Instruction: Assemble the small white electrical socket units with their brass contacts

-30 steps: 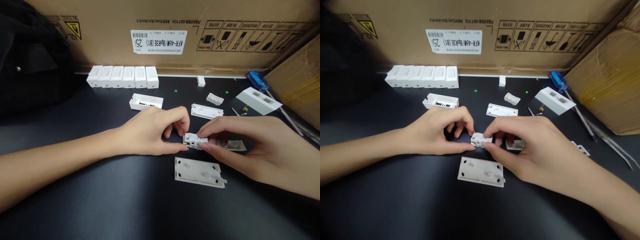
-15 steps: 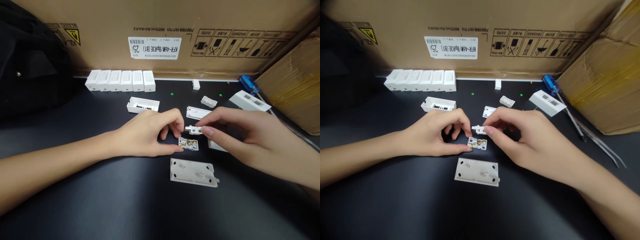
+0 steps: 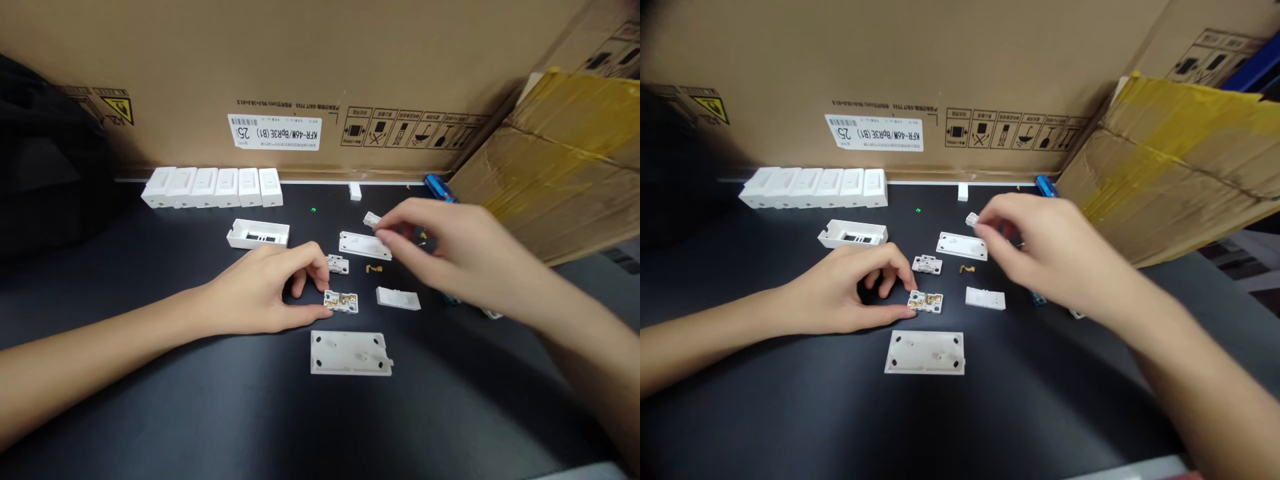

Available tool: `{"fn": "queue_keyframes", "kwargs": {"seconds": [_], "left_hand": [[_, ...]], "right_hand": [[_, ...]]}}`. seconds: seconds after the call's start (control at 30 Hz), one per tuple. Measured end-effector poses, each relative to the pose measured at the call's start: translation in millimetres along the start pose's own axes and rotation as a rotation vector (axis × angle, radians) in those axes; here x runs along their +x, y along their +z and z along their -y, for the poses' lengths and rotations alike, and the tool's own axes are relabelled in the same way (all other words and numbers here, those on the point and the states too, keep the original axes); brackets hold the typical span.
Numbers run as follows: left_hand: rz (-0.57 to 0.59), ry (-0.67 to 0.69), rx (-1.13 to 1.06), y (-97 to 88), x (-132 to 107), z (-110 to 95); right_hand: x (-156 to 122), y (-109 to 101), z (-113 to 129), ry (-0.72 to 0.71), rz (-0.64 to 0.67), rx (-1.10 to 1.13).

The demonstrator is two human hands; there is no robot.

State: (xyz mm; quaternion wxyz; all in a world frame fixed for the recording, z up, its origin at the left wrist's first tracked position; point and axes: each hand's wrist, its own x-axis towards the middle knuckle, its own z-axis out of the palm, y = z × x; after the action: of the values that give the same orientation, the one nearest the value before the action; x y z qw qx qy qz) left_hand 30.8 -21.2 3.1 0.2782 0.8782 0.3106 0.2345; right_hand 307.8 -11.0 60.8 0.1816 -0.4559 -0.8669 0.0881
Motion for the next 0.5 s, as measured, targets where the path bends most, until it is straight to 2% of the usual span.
{"fn": "queue_keyframes", "kwargs": {"seconds": [0.1, 0.2, 0.33, 0.43, 0.5], "left_hand": [[-0.002, -0.01, 0.017, 1.0, -1, 2], [-0.003, -0.004, 0.023, 1.3, -2, 2], [0.016, -0.022, 0.025, -0.2, -2, -1], [0.037, -0.051, 0.026, -1.5, -1, -4], [0.037, -0.051, 0.03, -1.9, -1, -4]], "right_hand": [[-25, -37, -19, 0.145, -0.007, -0.147], [-57, -58, -42, 0.347, 0.116, -0.282], [-84, -56, -55, 0.389, 0.079, -0.231], [-85, -51, -53, 0.377, 0.109, -0.209], [-81, -52, -54, 0.405, 0.051, -0.282]]}}
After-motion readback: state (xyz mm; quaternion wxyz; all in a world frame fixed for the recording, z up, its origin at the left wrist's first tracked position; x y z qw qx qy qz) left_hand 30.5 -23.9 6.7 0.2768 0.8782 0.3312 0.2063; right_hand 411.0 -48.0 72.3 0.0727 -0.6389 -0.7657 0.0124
